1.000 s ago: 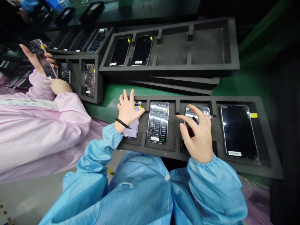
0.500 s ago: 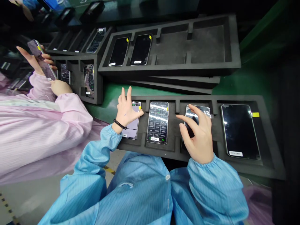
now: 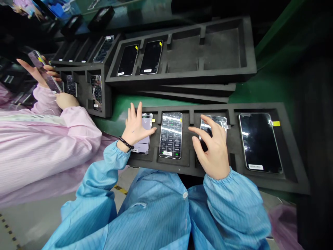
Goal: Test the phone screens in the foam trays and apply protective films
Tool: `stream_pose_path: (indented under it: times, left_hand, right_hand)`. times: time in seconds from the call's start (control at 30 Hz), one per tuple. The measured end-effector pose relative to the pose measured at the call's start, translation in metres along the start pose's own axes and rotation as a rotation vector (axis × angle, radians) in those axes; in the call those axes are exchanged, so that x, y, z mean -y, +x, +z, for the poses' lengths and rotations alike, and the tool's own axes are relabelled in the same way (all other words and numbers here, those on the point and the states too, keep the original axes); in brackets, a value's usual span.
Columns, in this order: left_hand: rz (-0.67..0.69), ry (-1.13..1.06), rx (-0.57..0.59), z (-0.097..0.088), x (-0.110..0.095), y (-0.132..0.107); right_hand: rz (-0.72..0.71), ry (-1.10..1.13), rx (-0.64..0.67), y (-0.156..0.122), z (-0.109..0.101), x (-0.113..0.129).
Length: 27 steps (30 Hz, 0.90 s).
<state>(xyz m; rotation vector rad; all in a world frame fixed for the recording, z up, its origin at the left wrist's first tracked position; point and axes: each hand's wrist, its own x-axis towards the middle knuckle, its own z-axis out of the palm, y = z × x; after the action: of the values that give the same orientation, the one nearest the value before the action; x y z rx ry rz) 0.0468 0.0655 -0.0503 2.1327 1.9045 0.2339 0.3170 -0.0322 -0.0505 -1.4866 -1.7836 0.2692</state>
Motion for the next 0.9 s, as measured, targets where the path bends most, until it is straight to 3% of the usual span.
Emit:
stream_pose_path:
  times: [0.13,0.27,0.9]
  left_hand:
    - [-0.055,0.116,-0.110,0.010,-0.018,0.012]
    - [-0.070,0.188,-0.082,0.008,-0.025,0.016]
    - [-0.031,0.103,-0.027,0.000,-0.018,0.009]
  right_hand:
    - [-0.009,0.007,-0.007,0.000,0.000,-0.001]
    - [-0.011,0.002,-0.012,0.000,0.001,-0.001]
    - [0.010,-0.013,-0.001,0.000,0.003,-0.003]
